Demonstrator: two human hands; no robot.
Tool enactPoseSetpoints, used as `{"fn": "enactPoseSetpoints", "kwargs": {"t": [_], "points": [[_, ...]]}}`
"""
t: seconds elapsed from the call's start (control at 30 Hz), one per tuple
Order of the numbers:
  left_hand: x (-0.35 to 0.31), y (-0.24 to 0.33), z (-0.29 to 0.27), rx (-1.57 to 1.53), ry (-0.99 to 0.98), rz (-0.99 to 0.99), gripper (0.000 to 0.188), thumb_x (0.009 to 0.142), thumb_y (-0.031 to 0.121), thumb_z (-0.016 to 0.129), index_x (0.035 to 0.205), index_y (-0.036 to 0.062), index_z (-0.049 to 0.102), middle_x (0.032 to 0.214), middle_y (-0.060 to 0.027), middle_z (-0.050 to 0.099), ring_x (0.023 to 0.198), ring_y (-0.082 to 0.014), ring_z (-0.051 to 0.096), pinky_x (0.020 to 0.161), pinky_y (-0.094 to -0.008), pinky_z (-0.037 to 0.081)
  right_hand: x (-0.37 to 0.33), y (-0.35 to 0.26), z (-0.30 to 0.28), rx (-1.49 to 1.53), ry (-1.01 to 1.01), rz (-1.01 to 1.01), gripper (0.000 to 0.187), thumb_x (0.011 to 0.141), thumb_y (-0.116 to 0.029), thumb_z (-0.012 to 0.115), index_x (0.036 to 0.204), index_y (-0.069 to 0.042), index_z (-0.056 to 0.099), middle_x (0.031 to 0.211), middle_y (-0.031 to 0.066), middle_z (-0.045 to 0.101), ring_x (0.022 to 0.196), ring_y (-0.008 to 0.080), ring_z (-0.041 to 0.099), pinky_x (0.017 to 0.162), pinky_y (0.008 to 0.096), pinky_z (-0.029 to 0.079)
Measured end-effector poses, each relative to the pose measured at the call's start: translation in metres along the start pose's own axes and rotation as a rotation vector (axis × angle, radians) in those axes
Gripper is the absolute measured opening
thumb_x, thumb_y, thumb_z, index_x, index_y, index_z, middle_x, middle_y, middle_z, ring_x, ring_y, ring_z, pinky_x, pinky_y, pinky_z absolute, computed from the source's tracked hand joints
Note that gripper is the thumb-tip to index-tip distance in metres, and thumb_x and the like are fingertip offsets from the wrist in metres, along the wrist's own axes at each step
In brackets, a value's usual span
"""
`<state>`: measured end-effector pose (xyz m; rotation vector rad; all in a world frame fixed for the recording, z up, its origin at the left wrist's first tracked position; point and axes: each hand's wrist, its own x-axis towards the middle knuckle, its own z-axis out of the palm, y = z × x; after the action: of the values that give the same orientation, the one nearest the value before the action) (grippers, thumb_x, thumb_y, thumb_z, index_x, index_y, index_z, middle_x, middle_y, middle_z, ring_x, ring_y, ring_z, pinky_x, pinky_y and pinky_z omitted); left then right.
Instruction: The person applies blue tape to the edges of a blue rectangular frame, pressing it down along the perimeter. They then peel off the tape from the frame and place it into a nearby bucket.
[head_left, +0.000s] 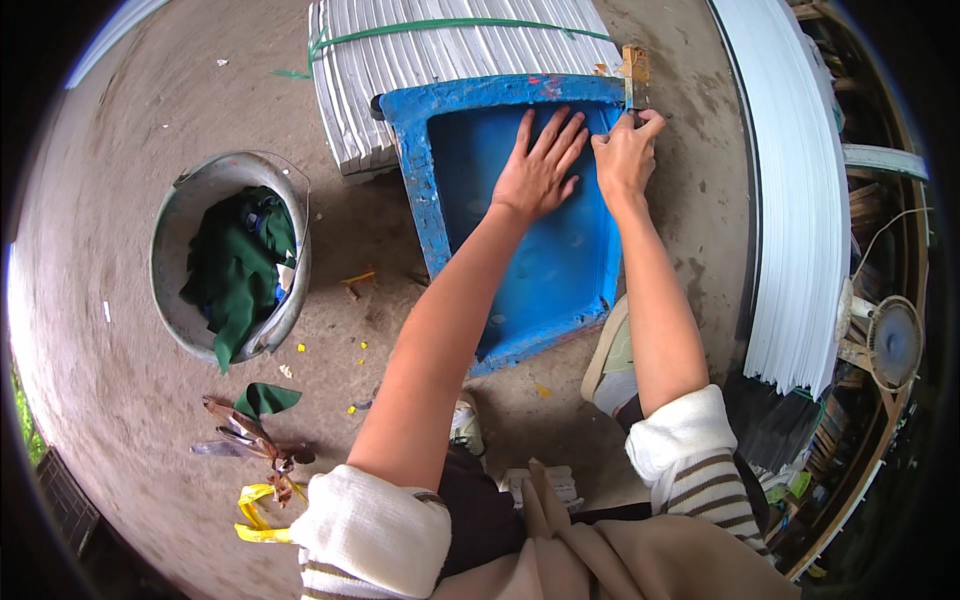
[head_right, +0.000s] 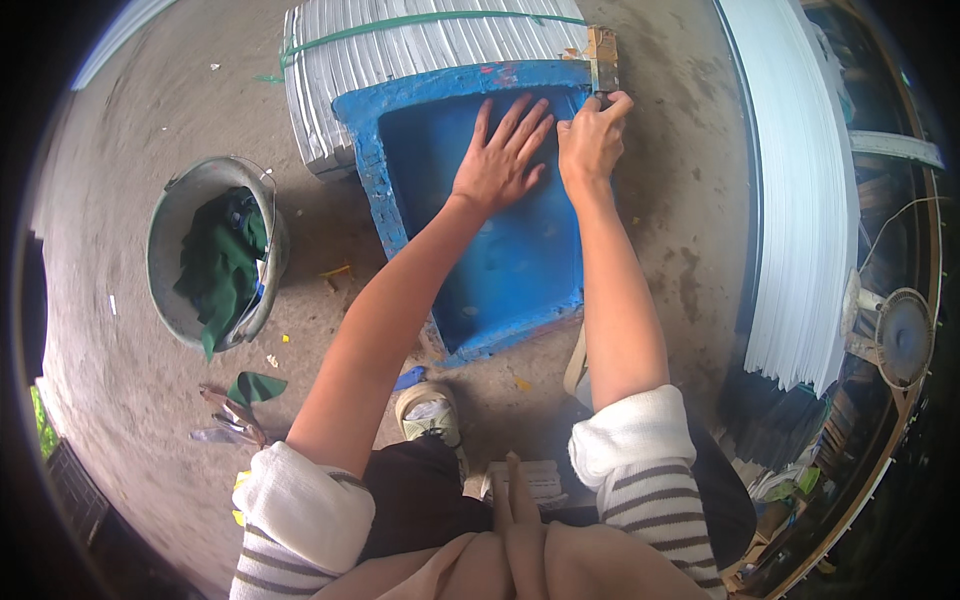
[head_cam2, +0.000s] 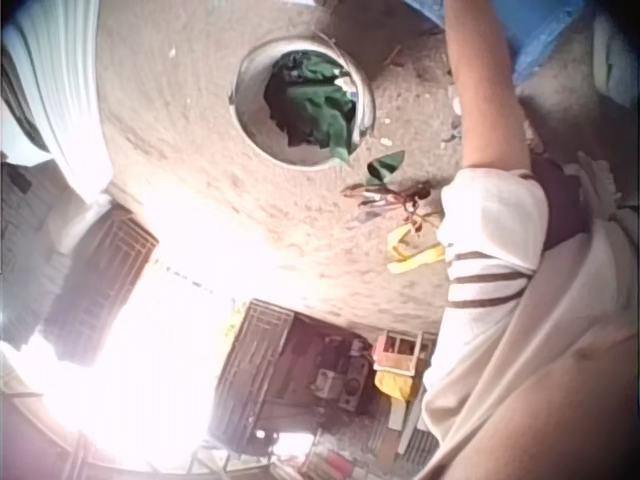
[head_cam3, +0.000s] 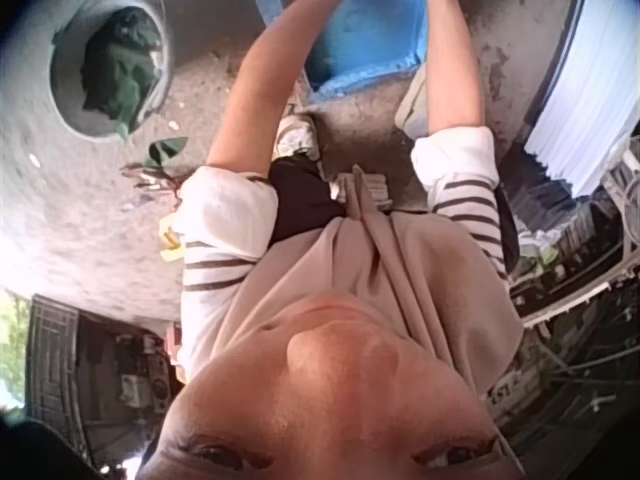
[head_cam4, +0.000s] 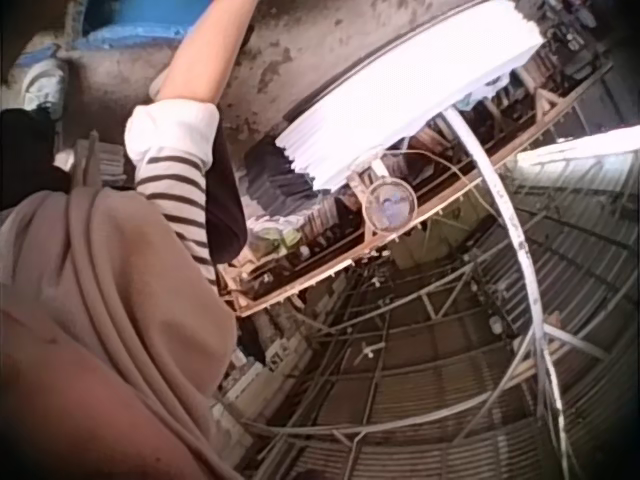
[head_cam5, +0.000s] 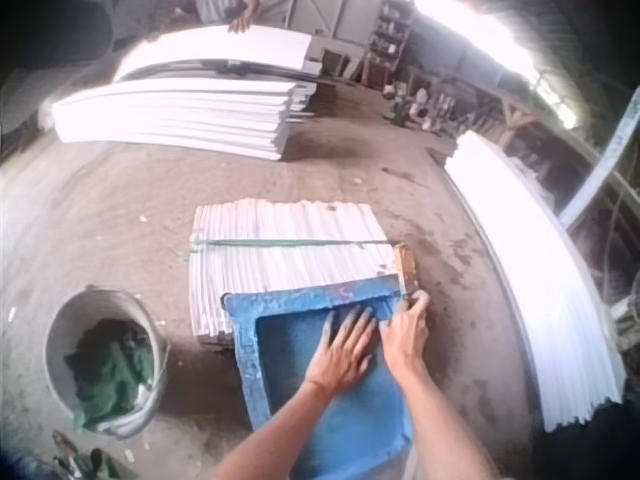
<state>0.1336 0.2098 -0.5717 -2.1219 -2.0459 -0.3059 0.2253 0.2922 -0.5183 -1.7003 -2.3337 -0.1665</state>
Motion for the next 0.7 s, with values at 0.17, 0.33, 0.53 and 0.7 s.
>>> {"fn": "enactPoseSetpoints", "kwargs": {"t": [0.17,0.33,0.53,0.7], "points": [[0.003,0.001,0.0,-0.025,0.005,0.003,0.067,0.09,0.048,0.043,0.146,0.0166,0.026,0.153,-0.0005,0.019,0.142,-0.0205,0.014,0.114,-0.0542,0.011,0.0,0.005,-0.003,0.063,0.014,0.027,0.029,0.074,-0.014,0.075,0.091,0.002,0.058,0.119,0.0157,0.039,0.099,0.0343,0.059,0.074,0.0434,0.056],[0.006,0.005,-0.005,-0.192,0.074,-0.032,0.061,0.085,0.036,0.057,0.139,0.0148,0.038,0.148,-0.0025,0.028,0.139,-0.0214,0.021,0.112,-0.0548,0.014,-0.004,0.043,0.001,0.353,0.102,-0.071,0.018,0.076,-0.006,0.07,0.091,-0.003,0.06,0.121,0.0129,0.039,0.098,0.0321,0.059,0.083,0.0412,0.051],[0.017,0.024,-0.008,-0.482,0.198,-0.26,0.049,0.076,0.021,0.066,0.124,0.0143,0.054,0.123,-0.0079,0.044,0.12,-0.0298,0.035,0.099,-0.0514,0.027,-0.024,0.083,0.027,0.92,-0.014,0.151,0.04,0.088,-0.014,0.062,0.123,-0.005,0.045,0.12,0.0152,0.042,0.105,0.0263,0.055,0.087,0.0375,0.047],[0.032,0.067,-0.014,-0.632,0.188,-0.579,0.04,0.078,0.019,0.065,0.118,0.0149,0.06,0.116,-0.0088,0.046,0.11,-0.0314,0.037,0.094,-0.047,0.027,-0.041,0.081,0.052,0.722,0.156,0.076,0.032,0.093,-0.023,0.054,0.115,-0.001,0.05,0.11,0.0169,0.051,0.105,0.0297,0.052,0.087,0.0403,0.044]]}}
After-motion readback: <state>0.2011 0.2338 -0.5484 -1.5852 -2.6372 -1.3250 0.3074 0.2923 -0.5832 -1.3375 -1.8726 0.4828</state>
